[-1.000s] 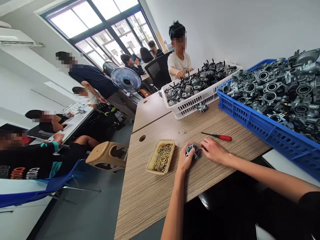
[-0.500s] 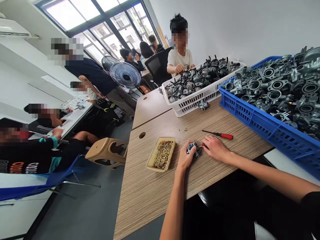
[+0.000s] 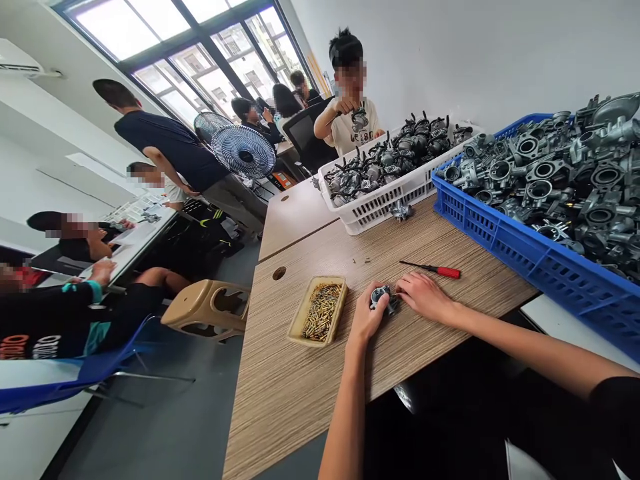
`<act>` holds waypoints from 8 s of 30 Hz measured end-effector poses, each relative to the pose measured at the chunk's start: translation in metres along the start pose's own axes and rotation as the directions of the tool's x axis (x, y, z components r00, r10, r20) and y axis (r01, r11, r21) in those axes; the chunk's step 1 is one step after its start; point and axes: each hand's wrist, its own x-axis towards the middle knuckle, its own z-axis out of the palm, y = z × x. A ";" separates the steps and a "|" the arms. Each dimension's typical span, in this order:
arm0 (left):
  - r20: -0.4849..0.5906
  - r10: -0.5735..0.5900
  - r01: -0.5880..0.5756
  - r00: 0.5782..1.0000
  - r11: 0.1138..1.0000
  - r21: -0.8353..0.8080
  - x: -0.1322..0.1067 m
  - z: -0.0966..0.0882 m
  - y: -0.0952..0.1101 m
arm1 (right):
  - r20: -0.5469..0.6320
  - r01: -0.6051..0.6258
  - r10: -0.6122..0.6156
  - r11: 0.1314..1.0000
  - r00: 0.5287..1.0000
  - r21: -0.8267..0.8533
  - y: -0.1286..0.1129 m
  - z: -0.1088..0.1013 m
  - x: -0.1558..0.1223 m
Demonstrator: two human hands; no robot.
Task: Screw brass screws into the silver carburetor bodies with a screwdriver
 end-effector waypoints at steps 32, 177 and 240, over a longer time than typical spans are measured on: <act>-0.052 0.008 -0.008 0.999 1.000 0.006 0.001 -0.001 -0.007 | 0.034 0.059 -0.068 0.971 0.997 0.233 0.009 0.015 0.021; -0.069 -0.009 0.008 0.998 1.000 -0.022 0.003 0.003 -0.010 | 0.374 -0.391 0.161 0.608 0.913 0.691 0.096 -0.080 -0.041; -0.090 0.017 -0.021 0.996 0.999 -0.038 0.003 0.002 -0.005 | 0.298 -0.355 0.197 0.615 0.934 0.705 0.101 -0.068 -0.041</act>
